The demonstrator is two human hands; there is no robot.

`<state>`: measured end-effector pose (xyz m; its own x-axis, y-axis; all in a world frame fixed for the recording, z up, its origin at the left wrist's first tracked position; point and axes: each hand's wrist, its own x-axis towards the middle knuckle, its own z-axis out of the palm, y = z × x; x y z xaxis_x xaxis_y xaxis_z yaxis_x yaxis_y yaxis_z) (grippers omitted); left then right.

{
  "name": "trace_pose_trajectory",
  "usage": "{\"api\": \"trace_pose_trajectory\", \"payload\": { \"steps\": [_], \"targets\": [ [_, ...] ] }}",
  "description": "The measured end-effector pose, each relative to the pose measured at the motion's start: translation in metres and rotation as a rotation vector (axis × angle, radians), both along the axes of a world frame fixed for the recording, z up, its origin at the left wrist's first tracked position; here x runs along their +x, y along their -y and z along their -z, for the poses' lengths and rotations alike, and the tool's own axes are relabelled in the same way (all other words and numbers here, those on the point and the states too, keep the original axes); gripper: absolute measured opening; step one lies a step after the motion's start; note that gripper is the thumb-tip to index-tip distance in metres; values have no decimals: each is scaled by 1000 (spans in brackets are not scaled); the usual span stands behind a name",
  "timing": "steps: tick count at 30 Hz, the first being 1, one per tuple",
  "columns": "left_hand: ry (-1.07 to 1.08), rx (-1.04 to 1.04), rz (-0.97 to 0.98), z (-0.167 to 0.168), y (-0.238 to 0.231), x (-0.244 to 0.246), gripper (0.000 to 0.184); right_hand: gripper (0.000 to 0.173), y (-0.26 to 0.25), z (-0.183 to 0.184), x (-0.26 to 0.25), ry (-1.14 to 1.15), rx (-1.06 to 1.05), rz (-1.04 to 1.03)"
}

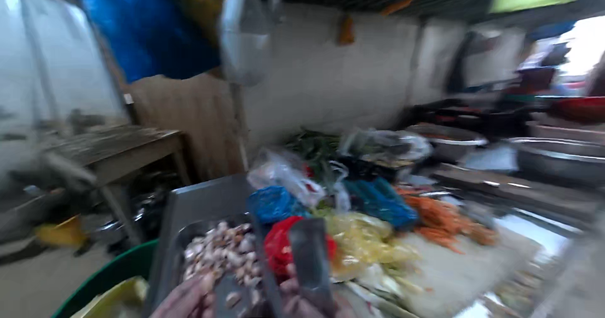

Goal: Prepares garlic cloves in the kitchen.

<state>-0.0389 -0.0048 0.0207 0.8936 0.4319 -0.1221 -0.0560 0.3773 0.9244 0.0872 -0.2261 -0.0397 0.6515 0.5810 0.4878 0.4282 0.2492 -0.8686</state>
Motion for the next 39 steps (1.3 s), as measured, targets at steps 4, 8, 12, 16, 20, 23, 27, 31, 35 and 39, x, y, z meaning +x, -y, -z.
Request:
{"api": "trace_pose_trajectory", "payload": {
  "steps": [4, 8, 12, 16, 20, 23, 27, 31, 35, 39],
  "targets": [
    [53, -144, -19, 8, 10, -2, 19, 45, -2, -34, 1, 40, -237, -10],
    [60, -29, -45, 4, 29, -7, 14, 42, -5, -63, -13, 83, -529, -88],
    [120, 376, -37, 8, 41, -14, 13, 39, -8, -70, -25, 12, -496, -205],
    [186, 603, -5, 10, 41, -17, 15, 45, -7, -74, -26, -27, -514, -304],
    [247, 733, -13, 13, 43, -17, 17, 48, -9, -77, -28, 49, -551, -287],
    [227, 626, 5, 12, 44, -15, 25, 43, -13, -77, -27, 81, -612, -237],
    [194, 523, 0, 14, 45, -14, 25, 42, -17, -73, -29, 51, -576, -190],
    [144, 471, -76, 12, 47, -13, 14, 45, -15, -73, -29, 137, -584, -190],
    [147, 320, -67, 7, 52, -14, 8, 47, -18, -70, -31, 237, -618, -133],
    [112, 113, -87, 3, 54, -11, 11, 47, -17, -66, -31, 277, -619, -124]
  ]
}}
